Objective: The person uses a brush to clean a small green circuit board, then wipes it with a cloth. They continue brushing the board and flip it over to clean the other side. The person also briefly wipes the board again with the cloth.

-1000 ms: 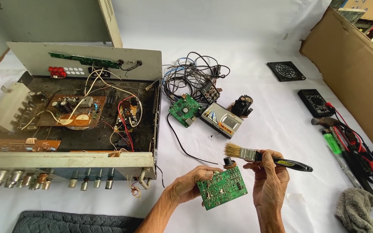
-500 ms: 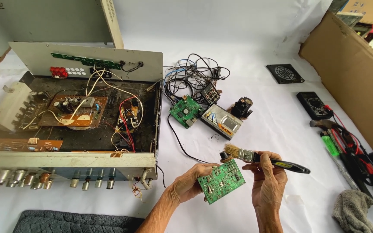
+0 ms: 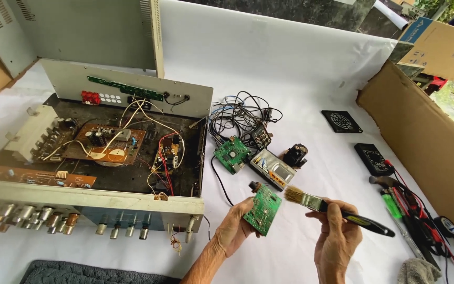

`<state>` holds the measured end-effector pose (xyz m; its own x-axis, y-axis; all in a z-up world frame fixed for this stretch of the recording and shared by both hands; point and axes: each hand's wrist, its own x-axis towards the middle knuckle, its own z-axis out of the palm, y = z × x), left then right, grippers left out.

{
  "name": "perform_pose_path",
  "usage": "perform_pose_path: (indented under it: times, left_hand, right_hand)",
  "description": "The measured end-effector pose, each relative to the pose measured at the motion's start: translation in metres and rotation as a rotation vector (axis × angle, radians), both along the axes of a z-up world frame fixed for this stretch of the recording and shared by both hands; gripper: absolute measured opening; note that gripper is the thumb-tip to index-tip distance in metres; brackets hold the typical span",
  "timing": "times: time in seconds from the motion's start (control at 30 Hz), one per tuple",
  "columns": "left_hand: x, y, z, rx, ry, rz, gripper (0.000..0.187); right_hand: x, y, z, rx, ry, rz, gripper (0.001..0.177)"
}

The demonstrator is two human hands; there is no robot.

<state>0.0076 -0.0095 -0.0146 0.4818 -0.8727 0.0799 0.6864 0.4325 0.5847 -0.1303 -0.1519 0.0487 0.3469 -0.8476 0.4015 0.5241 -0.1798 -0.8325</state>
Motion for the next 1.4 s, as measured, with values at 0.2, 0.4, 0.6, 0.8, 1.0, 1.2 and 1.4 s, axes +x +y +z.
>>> perform_pose_path:
  times: [0.2,0.4,0.6,0.8,1.0,1.2,1.4]
  left_hand:
    - [0.000,-0.005,0.012,0.265,-0.041,0.431,0.049]
    - [0.010,-0.018,-0.007,0.537,-0.161,0.719,0.060]
    - [0.002,-0.013,0.011,0.668,-0.200,0.815,0.063]
    - [-0.007,-0.007,0.018,0.732,-0.278,0.918,0.059]
    - [-0.008,-0.009,0.007,0.746,-0.404,1.057,0.055]
    - [-0.007,-0.009,-0.001,0.738,-0.473,1.073,0.052]
    - [0.000,-0.011,-0.004,0.822,-0.403,1.041,0.059]
  right_hand:
    - [0.013,-0.002,0.003,-0.176,0.296,0.054,0.011]
    - [0.024,0.002,0.015,-0.207,0.618,0.059,0.015]
    - [0.019,0.006,0.041,-0.330,0.681,0.103,0.023]
    - [0.043,-0.006,-0.025,-0.499,1.085,0.251,0.018]
    - [0.052,0.010,-0.031,-0.620,1.424,0.269,0.018]
    - [0.057,0.019,-0.061,-0.528,1.264,0.506,0.012]
    - [0.058,-0.007,-0.036,-0.189,1.258,0.524,0.010]
